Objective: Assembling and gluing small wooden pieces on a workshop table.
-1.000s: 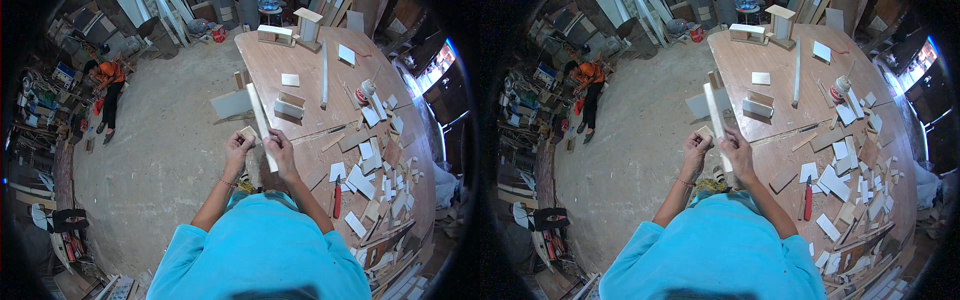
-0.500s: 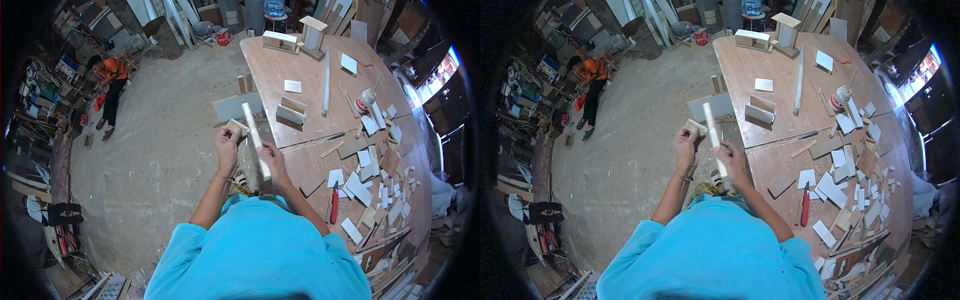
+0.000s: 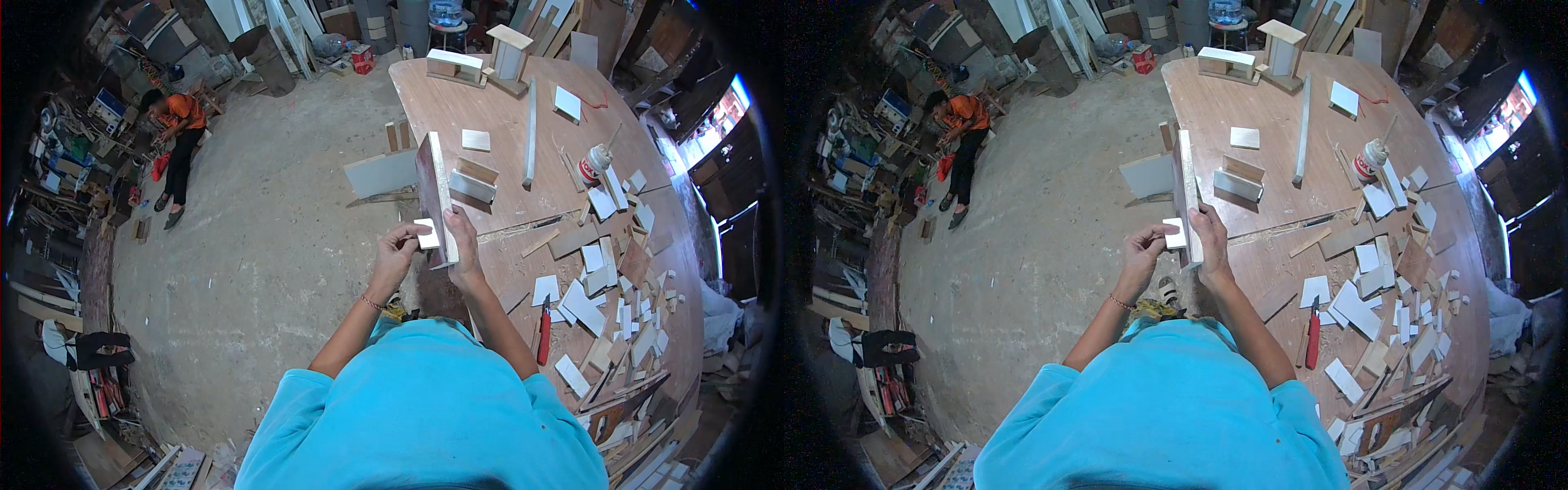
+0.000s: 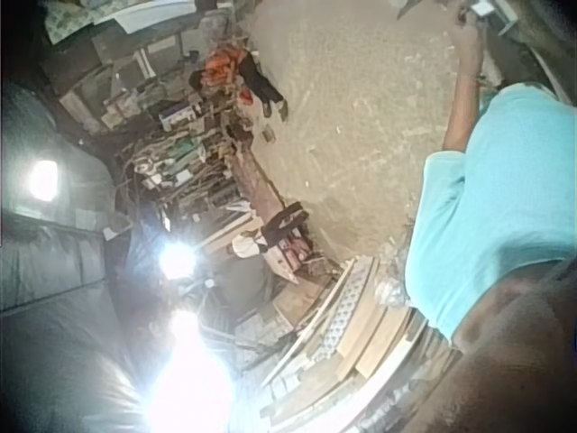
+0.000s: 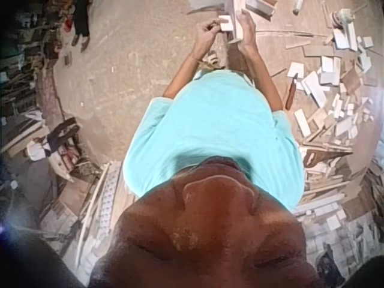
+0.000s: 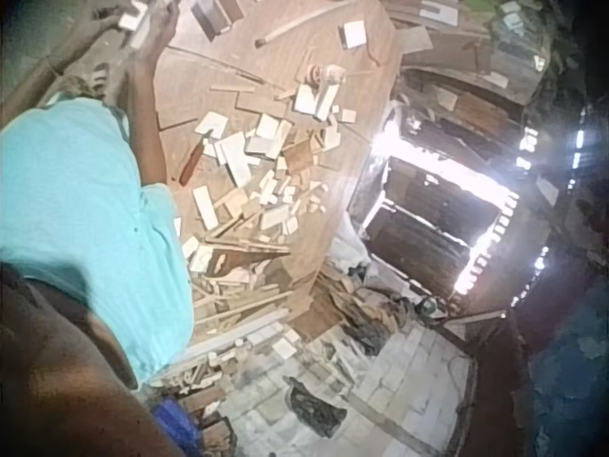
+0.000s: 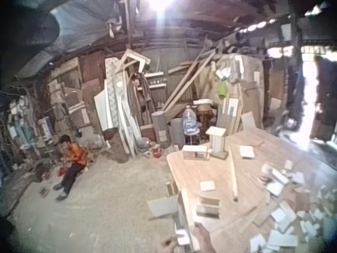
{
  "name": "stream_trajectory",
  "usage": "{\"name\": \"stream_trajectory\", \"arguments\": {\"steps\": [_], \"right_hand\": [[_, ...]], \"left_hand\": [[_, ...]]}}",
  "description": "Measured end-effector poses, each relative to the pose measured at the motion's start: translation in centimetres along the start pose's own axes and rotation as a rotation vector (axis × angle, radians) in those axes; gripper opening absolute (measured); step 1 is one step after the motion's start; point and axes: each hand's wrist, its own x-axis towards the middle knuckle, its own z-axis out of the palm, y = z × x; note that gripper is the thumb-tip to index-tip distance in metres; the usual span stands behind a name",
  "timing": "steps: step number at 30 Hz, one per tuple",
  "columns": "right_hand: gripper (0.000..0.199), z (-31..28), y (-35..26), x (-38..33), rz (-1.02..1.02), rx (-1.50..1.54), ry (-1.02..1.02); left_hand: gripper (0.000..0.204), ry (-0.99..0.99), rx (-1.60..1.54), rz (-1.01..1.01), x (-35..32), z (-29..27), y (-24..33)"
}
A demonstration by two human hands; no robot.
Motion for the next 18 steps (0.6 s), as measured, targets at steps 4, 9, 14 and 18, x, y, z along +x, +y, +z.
{"name": "stream_trajectory", "arguments": {"steps": [4, 9, 14, 18], "right_hand": [[0.043, -0.3, 0.3, 0.1, -0.071, -0.091, -0.033], [0.045, -0.3, 0.8, 0.1, -0.071, -0.086, -0.041], [0.049, 0.2, 0.1, -1.7, -0.168, -0.321, 0.022], [0.051, 1.0, 0.4, -2.7, -0.428, -0.777, -0.024]], "left_hand": [[0.015, -0.028, -0.070, -0.045, -0.2, -0.7, 0.3], [0.012, 0.118, -0.061, -0.043, 0.1, 0.6, 1.5], [0.014, 0.220, -0.083, -0.068, 0.8, -0.8, 0.9], [0.020, 0.102, -0.196, -0.280, 1.0, -2.0, -0.1]]}}
